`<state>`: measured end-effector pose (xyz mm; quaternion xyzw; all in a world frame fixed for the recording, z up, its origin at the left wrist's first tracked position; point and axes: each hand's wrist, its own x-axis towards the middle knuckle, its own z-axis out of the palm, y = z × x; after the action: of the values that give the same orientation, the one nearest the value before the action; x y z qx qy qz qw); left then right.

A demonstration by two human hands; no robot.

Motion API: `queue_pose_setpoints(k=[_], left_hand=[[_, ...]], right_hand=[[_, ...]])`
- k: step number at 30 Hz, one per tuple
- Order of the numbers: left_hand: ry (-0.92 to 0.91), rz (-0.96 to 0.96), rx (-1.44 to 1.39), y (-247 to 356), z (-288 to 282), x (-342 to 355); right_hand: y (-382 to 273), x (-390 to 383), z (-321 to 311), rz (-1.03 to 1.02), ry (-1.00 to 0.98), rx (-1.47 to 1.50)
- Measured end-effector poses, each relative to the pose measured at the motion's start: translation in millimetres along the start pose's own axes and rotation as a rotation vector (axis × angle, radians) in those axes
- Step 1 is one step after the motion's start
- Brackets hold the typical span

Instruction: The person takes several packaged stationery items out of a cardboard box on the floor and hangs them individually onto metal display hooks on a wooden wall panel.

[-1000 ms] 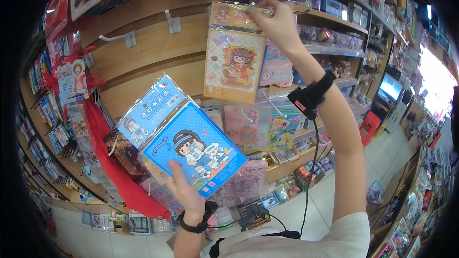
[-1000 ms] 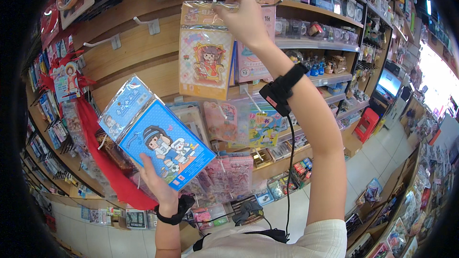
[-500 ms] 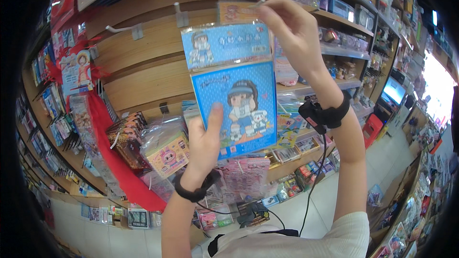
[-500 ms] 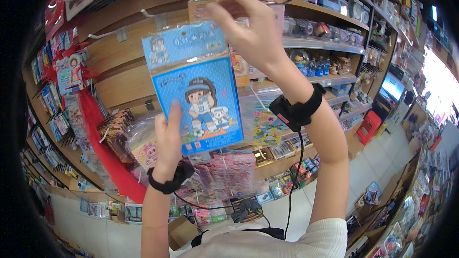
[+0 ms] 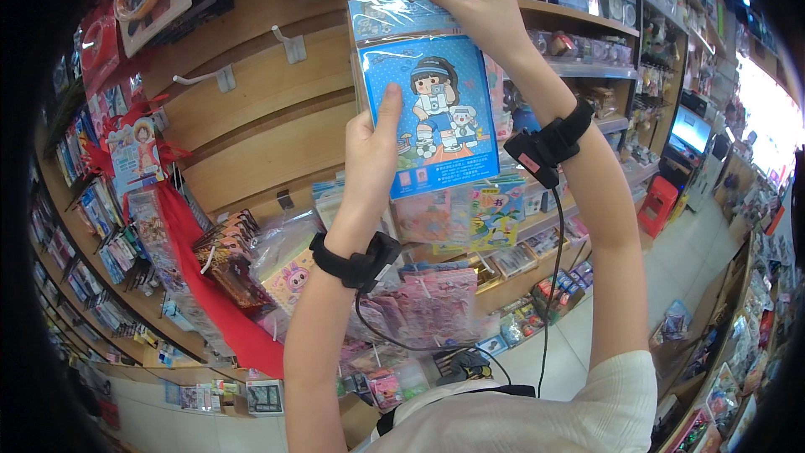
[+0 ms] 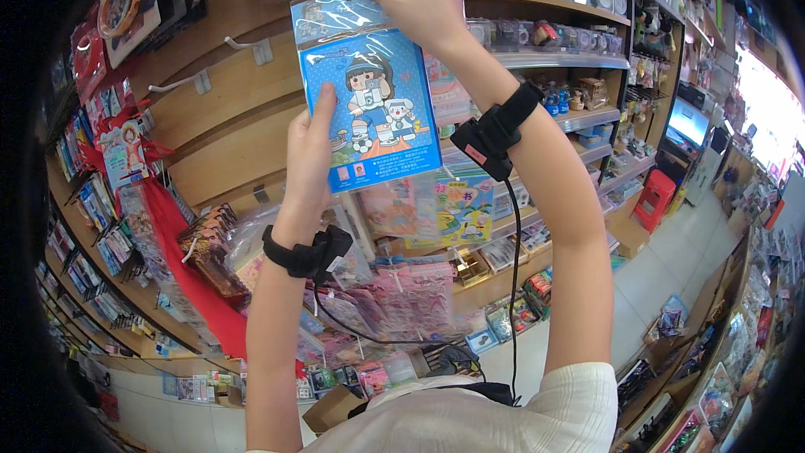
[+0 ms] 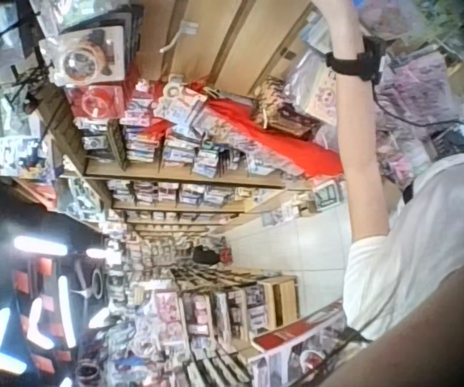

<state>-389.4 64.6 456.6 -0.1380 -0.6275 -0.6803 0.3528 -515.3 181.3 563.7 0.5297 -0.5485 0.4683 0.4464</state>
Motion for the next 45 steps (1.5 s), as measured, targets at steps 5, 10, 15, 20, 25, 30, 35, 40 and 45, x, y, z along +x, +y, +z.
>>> queue_pose_setpoints(k=[5, 10, 15, 20, 25, 30, 35, 40, 45], left_hand=[[0.006, -0.004, 0.007, 0, -2, 4], [0.035, -0.037, 0.037, -3, 0, 8], [0.095, -0.141, -0.037, -5, -2, 11], [0.137, -0.106, 0.006, -18, -22, 5], [0.279, 0.119, 0.251, -39, -26, -40], [0.143, -0.066, 0.257, -36, -30, -121], [0.041, -0.315, 0.358, -82, -70, -204], [0.273, -0.759, 0.444, -121, -100, -321], [0.708, -0.981, 0.342, -110, -75, -418]], right_hand=[[-15, 3, -3, 0.05, -0.031, -0.109], [-27, 5, 1, 0.108, 0.134, 0.009], [-17, 6, 13, 0.165, 0.076, -0.064], [-28, -10, 26, 0.068, 0.121, -0.006], [-31, -41, 13, -0.16, 0.298, -0.316], [-33, -102, 8, -0.088, 0.165, -0.063], [-55, -193, 35, 0.168, -0.067, 0.128], [-77, -296, 59, 0.303, -0.25, 0.145], [-113, -384, 107, 0.528, -0.608, 0.432]])
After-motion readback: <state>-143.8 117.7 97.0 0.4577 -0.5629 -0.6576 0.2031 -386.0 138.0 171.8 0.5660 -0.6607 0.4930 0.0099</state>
